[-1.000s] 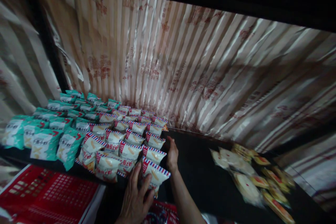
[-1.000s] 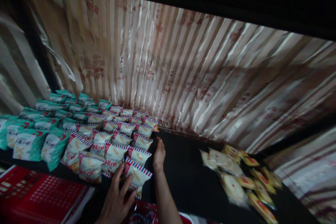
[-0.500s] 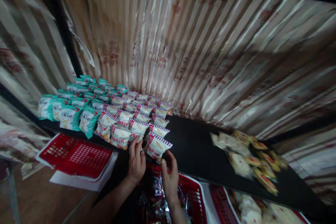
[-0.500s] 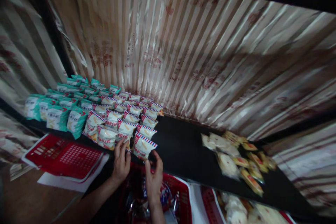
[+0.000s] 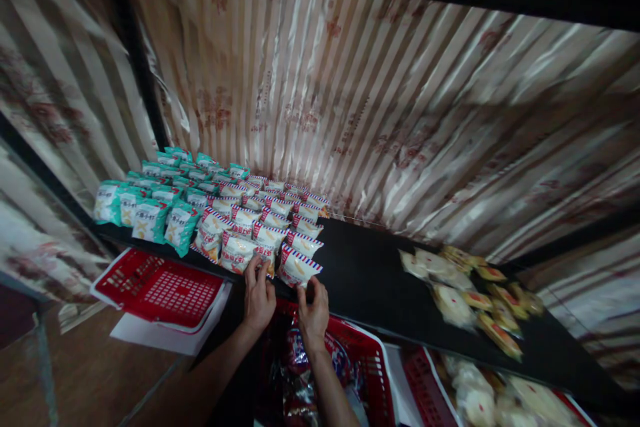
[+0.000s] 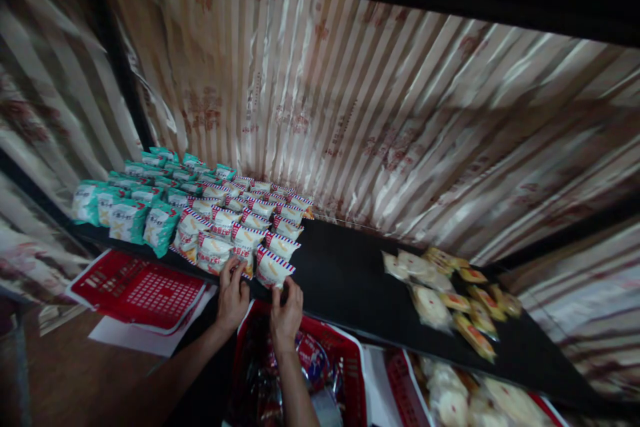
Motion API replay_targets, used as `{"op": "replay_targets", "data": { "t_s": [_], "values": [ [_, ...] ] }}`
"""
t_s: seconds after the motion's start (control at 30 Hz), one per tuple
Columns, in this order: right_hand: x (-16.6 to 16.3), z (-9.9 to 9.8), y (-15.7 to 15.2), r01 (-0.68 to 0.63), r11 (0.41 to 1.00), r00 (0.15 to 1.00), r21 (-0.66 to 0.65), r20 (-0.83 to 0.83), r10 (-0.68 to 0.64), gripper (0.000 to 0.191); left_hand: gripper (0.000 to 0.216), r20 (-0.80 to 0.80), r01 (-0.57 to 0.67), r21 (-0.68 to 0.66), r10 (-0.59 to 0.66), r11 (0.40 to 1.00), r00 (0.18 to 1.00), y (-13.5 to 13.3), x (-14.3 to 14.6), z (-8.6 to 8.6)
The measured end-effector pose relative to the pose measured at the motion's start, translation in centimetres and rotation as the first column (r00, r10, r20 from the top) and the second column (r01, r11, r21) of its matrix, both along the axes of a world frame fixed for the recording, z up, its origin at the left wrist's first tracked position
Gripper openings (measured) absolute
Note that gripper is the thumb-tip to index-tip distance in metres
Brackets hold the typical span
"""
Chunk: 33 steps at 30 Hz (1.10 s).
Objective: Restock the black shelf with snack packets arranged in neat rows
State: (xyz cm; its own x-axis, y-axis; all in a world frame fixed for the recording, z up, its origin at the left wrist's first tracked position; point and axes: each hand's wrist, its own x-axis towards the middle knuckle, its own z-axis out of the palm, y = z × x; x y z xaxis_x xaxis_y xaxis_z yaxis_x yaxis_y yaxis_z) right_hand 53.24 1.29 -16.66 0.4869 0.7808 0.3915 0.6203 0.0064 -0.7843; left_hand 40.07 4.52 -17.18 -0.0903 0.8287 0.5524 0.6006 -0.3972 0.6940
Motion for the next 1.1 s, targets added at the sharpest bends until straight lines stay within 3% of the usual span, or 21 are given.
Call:
{"op": "replay_targets", "data": {
  "t_s": [0.3,0.6,0.83,1.1],
  "values": [
    [0.6,-0.1,0.6,-0.131,0.983,0.983,-0.125,-0.143,0.113,0.048,0.053,-0.038,-0.005,-0.028,0.004,1.000,0.999,0.0,0.1,-0.1],
    [0.5,-0.6,0.6,-0.123,0.987,0.992,-0.100,0.018,0.126,0.047,0.054,-0.060,0.006,-0.064,-0.010,0.998,0.998,-0.1,0.2,0.6],
    [0.4,-1.3,-0.4,-0.110,0.990,0.994,-0.084,-0.029,0.108,0.067,0.050,-0.023,0.022,-0.063,-0.023,0.998,0.999,-0.6,0.3,0.9],
    [-0.1,-0.7,-3.7,-0.064,0.998,0.998,0.008,0.012,0.064,0.054,0.048,0.003,-0.056,-0.016,0.056,0.998,0.998,-1.3,-1.7,1.3]
  ]
}}
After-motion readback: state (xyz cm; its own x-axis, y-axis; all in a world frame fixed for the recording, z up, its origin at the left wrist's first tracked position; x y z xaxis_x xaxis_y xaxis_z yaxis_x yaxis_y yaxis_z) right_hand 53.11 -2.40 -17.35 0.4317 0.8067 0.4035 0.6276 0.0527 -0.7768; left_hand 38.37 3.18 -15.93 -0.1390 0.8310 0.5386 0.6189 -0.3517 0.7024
